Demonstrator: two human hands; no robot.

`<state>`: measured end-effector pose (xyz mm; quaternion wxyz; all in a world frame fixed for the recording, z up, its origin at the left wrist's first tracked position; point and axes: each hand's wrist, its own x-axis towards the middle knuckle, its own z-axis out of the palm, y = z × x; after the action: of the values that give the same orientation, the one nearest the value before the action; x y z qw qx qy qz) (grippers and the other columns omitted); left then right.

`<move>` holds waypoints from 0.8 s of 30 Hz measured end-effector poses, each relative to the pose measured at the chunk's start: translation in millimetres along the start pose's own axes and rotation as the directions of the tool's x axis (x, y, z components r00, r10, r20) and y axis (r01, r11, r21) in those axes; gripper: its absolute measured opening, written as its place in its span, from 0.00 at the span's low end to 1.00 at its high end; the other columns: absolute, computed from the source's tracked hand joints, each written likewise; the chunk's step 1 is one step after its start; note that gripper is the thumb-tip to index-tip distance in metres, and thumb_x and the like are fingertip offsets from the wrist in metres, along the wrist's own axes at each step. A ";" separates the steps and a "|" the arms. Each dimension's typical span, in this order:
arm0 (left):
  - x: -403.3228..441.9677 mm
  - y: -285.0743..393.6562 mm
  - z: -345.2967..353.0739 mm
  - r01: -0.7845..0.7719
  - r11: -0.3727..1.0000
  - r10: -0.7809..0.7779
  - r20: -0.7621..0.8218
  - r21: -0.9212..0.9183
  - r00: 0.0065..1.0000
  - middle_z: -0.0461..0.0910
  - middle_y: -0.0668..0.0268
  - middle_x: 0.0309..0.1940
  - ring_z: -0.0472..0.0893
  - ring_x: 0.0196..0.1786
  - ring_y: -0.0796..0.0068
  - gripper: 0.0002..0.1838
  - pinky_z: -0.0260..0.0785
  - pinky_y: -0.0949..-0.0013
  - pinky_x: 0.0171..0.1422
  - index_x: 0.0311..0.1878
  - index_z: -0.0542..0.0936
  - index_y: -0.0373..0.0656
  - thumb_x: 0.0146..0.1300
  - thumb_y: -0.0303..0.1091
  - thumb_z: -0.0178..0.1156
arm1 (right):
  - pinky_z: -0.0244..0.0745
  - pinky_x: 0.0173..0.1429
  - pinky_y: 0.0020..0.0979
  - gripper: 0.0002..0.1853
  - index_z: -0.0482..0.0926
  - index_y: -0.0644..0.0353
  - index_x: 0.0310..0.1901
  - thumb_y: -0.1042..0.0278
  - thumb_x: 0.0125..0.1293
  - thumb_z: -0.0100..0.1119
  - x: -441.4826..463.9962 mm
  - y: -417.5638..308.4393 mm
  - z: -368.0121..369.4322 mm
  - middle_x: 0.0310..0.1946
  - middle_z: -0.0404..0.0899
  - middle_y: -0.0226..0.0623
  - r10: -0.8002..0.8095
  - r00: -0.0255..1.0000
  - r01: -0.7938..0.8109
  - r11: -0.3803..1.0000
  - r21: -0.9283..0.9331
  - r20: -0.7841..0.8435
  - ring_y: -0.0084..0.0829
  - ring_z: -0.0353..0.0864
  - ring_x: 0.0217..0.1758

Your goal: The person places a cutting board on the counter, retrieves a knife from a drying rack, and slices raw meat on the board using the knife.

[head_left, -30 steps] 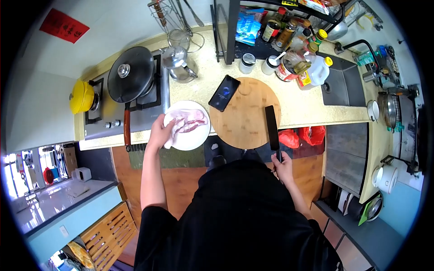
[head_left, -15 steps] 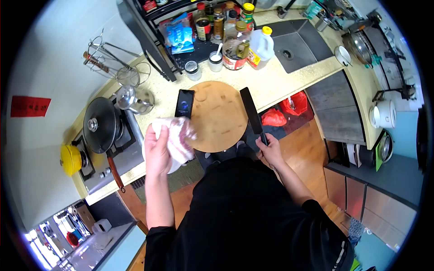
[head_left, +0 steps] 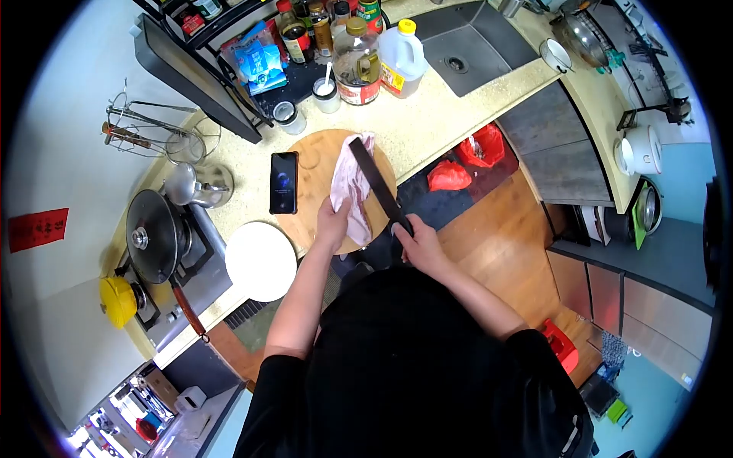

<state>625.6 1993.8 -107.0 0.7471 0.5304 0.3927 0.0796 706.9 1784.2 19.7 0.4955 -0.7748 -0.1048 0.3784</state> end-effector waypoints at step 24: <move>-26.0 26.0 -17.5 -0.278 0.296 0.408 0.142 0.914 0.902 0.77 0.48 0.51 0.77 0.59 0.45 0.24 0.75 0.52 0.62 0.55 0.76 0.33 0.55 0.30 0.68 | 0.80 0.44 0.54 0.13 0.73 0.61 0.52 0.62 0.75 0.54 55.0 -1.2 -7.3 0.42 0.84 0.54 -0.217 0.922 0.388 0.549 -0.741 0.322 0.56 0.85 0.43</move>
<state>604.0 2003.6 -74.0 0.2662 0.9185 0.2900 0.0373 750.2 1809.3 -4.2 0.1458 -0.8423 -0.4407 0.2739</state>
